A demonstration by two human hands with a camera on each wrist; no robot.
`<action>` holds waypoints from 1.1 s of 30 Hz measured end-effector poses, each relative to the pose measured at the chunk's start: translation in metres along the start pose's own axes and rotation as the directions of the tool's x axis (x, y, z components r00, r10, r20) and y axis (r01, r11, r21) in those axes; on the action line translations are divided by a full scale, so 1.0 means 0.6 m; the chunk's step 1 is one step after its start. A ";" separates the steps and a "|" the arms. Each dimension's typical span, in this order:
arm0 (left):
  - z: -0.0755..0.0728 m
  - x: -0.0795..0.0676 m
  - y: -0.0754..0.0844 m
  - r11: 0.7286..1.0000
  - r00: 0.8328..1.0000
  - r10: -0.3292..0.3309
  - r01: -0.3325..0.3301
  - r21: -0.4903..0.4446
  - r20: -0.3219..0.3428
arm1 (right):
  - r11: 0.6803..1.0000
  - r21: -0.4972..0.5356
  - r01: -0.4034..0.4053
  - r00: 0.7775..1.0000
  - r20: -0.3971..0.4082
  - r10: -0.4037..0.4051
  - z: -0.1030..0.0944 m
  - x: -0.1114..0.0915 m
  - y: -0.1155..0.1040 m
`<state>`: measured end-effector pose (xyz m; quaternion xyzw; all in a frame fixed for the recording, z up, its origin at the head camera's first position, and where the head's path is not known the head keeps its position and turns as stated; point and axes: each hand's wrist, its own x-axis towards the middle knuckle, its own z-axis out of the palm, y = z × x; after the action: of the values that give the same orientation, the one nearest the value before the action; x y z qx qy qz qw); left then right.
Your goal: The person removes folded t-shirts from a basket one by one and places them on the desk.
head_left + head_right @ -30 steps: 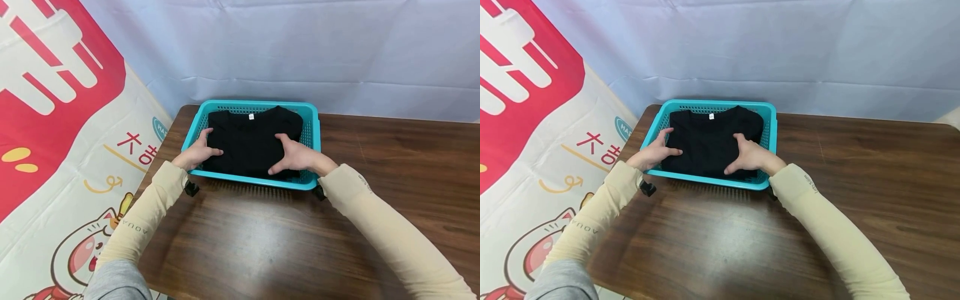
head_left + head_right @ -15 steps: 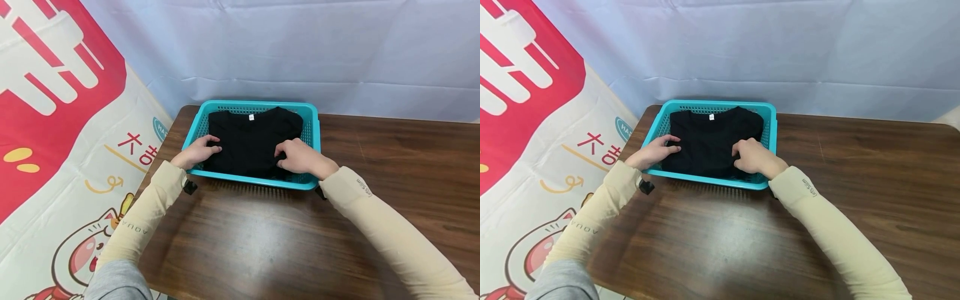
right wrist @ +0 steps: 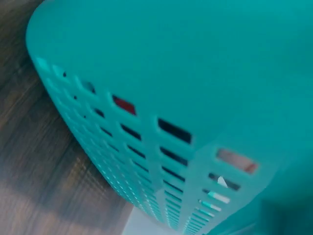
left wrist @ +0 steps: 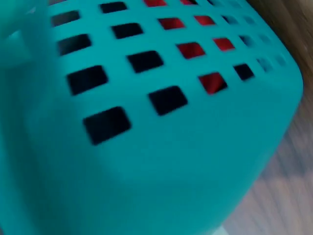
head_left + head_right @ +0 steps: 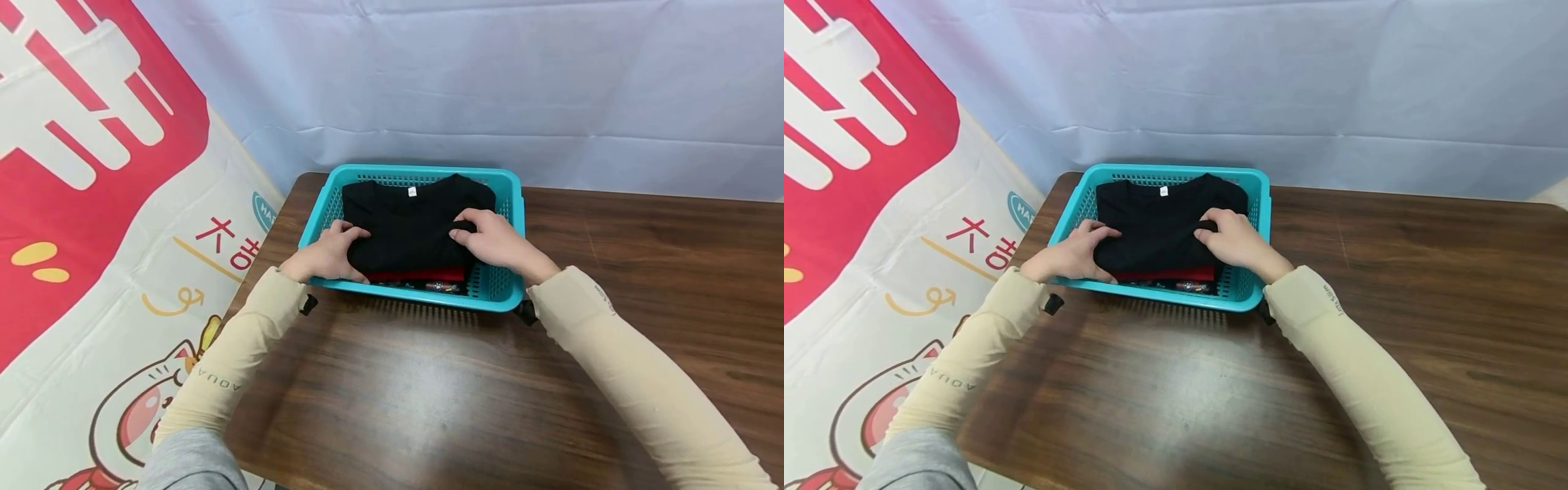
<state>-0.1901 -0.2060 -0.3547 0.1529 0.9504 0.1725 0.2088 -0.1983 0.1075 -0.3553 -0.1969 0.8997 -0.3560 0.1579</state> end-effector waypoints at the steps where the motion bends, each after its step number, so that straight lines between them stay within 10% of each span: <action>1: 0.002 0.001 0.000 1.000 1.000 0.003 -0.003 0.031 -0.011 | 1.000 0.012 -0.005 1.000 -0.008 0.005 0.000 0.001 0.000; 15: -0.006 0.013 0.002 0.985 0.985 -0.065 0.038 -0.170 -0.157 | 0.978 -0.208 -0.024 1.000 -0.018 0.021 0.004 -0.018 -0.006; 25: -0.009 0.016 0.007 0.829 0.973 -0.169 0.056 -0.556 -0.154 | 0.963 -0.265 -0.046 0.997 -0.067 0.029 0.011 -0.014 -0.005; 33: -0.022 0.019 0.001 0.766 0.961 -0.275 0.219 -0.604 -0.001 | 0.977 -0.208 -0.054 0.978 -0.206 0.010 0.006 -0.017 -0.002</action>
<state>-0.2057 -0.2044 -0.3473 -0.0550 0.8671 0.4412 0.2244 -0.1880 0.1095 -0.3556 -0.1606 0.9470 -0.2738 0.0486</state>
